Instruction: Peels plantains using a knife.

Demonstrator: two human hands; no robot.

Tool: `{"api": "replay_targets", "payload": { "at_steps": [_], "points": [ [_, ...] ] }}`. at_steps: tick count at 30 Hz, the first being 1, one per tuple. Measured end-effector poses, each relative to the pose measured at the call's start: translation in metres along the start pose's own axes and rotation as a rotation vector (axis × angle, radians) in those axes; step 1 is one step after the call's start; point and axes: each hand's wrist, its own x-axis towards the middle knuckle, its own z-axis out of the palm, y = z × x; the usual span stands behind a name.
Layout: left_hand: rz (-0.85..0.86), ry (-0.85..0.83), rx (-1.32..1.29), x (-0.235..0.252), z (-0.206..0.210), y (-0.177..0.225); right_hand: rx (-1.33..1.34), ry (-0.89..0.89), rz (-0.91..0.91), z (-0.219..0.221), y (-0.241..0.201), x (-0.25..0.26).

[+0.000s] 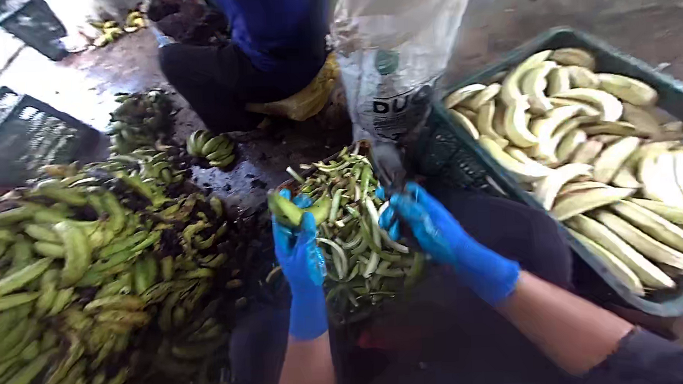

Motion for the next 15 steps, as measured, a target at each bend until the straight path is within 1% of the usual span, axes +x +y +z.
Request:
{"api": "replay_targets", "payload": {
  "at_steps": [2,3,4,7,8,9,10,11,12,13,14,15],
  "points": [
    [0.038,0.002,0.03,-0.001,-0.005,0.001,-0.064,-0.066,0.043,0.027,0.039,-0.004],
    [0.047,-0.007,0.039,-0.003,-0.009,-0.001,-0.093,-0.085,0.006,0.036,0.044,-0.008],
    [0.048,-0.024,0.049,-0.005,-0.013,-0.003,-0.093,-0.097,-0.093,0.043,0.041,-0.013],
    [0.008,-0.102,0.048,-0.014,-0.02,-0.005,0.029,-0.122,-0.594,0.055,0.011,-0.025],
    [0.002,-0.124,0.029,-0.016,-0.021,-0.005,0.021,-0.131,-0.691,0.054,0.005,-0.024],
    [-0.001,-0.141,0.007,-0.016,-0.023,-0.004,-0.064,-0.127,-0.703,0.05,0.008,-0.02],
    [-0.007,-0.147,-0.021,-0.017,-0.025,-0.002,-0.221,-0.136,-0.591,0.043,0.021,-0.015],
    [-0.02,-0.15,-0.073,-0.017,-0.03,0.0,-0.394,-0.212,-0.347,0.037,0.038,-0.01],
    [-0.051,-0.157,-0.177,-0.016,-0.035,0.002,-0.512,-0.36,-0.069,0.031,0.055,-0.004],
    [-0.097,-0.168,-0.292,-0.012,-0.041,0.006,-0.574,-0.472,0.144,0.03,0.065,0.002],
    [-0.155,-0.185,-0.402,-0.006,-0.045,0.01,-0.581,-0.539,0.259,0.032,0.061,0.007],
    [-0.212,-0.22,-0.537,0.0,-0.049,0.012,-0.537,-0.571,0.284,0.031,0.045,0.008]
  ]
}}
